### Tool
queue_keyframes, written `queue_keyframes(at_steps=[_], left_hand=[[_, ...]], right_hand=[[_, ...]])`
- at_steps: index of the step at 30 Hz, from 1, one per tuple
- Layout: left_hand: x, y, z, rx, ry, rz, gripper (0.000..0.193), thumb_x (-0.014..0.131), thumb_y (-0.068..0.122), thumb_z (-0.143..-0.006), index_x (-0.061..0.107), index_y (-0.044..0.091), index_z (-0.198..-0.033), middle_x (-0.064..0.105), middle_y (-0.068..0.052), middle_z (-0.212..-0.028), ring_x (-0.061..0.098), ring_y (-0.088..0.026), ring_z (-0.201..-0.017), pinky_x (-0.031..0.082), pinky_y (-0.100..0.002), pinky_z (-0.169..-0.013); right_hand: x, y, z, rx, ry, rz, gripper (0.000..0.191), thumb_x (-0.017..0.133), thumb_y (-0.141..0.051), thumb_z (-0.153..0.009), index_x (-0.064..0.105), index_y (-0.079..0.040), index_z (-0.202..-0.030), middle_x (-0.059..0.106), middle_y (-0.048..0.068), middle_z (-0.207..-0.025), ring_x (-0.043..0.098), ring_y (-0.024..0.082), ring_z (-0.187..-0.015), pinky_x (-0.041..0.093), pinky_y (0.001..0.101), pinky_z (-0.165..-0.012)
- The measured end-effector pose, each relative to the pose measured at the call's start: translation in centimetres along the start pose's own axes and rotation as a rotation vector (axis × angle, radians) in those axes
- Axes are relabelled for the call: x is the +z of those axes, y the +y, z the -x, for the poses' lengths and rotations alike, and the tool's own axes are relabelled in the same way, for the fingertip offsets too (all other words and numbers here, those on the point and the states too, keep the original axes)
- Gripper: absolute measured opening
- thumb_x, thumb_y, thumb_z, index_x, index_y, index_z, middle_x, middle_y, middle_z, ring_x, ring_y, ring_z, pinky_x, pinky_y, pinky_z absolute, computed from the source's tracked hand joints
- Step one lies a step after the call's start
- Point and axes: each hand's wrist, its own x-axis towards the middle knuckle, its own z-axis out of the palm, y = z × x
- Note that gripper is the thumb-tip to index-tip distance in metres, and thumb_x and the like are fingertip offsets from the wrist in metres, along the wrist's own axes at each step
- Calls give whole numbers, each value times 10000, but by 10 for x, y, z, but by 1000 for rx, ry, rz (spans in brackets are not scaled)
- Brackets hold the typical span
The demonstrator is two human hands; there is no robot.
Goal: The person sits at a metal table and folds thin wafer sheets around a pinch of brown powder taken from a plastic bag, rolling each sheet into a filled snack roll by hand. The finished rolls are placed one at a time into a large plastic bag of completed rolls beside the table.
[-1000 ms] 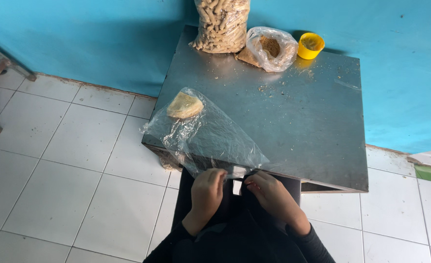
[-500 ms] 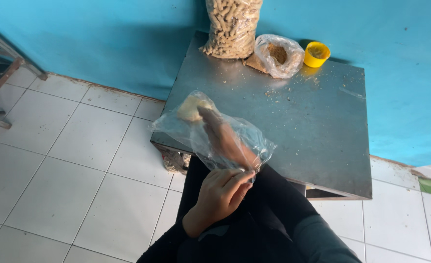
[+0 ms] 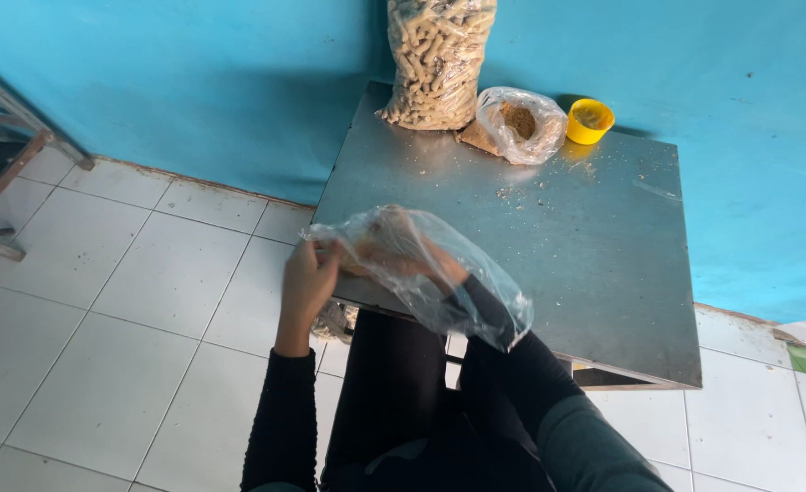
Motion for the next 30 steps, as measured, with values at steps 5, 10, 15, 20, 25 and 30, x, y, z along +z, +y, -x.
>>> queue_keyframes(at_steps=[5,10,15,20,25,30], left_hand=[[30,3,-11,-171,-212,717,306,618,351,-1032,695,68,-1117,706,-66,-996,620,-154,-855,512,-331,-736],[35,10,-31,-213,-21,1044,144,551,213,-1036,625,93,-1066,725,-68,-967,701,-163,-936,613,-352,-803],[-23,-27,-70,-27,500,1338,265,506,389,-1090,550,143,-1179,685,-109,-1085,690,-261,-959,463,-357,-732],[-136,-85,-40,583,473,1283,680,456,619,-1048,596,-26,-1211,673,-197,-1227,692,-368,-1072,600,-531,-886],[-119,-95,-23,542,610,1835,580,472,468,-948,557,17,-1304,691,-156,-1183,715,-262,-945,599,-407,-738],[-84,-74,-32,680,741,1538,326,532,359,-1030,597,72,-1171,663,-75,-1072,665,-175,-901,571,-319,-703]], right_hand=[[30,-44,16,142,89,710,542,817,-134,-847,564,-76,-1322,640,137,-1237,646,312,-1116,517,451,-985],[59,-114,26,-170,253,1196,544,832,-70,-733,606,-101,-1226,678,121,-1186,624,378,-1132,425,492,-987],[79,-179,73,-39,275,883,443,806,-58,-792,591,-84,-1178,687,99,-1214,667,292,-1120,484,408,-975],[51,-187,84,237,136,610,426,841,-138,-837,613,-63,-1189,686,74,-1113,703,184,-997,566,327,-865],[31,-98,-1,345,175,543,481,865,-254,-830,610,-52,-1184,687,72,-1020,688,168,-919,582,319,-795],[49,-20,-94,307,134,578,509,848,-298,-798,593,-92,-1188,693,112,-977,693,228,-924,564,381,-805]])
